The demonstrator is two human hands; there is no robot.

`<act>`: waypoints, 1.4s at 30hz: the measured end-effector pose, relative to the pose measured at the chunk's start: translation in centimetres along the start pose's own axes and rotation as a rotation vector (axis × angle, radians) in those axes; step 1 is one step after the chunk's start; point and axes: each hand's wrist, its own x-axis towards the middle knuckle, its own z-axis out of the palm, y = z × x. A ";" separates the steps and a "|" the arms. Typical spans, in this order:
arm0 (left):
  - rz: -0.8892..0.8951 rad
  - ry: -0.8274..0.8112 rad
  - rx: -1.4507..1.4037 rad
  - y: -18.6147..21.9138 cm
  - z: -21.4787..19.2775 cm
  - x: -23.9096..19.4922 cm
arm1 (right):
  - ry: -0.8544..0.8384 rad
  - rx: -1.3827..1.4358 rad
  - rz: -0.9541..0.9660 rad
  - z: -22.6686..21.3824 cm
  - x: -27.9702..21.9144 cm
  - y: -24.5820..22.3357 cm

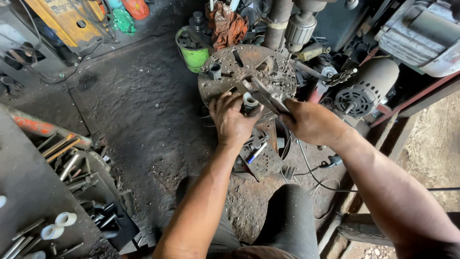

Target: The person uses a handheld grinder to smooth the edges of a white plastic fitting, then handles various small metal and plastic parts at a workbench.

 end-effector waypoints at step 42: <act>-0.026 0.031 0.030 0.9 -0.6 0.7 | -0.076 -0.110 0.001 -1.7 2.3 -2.7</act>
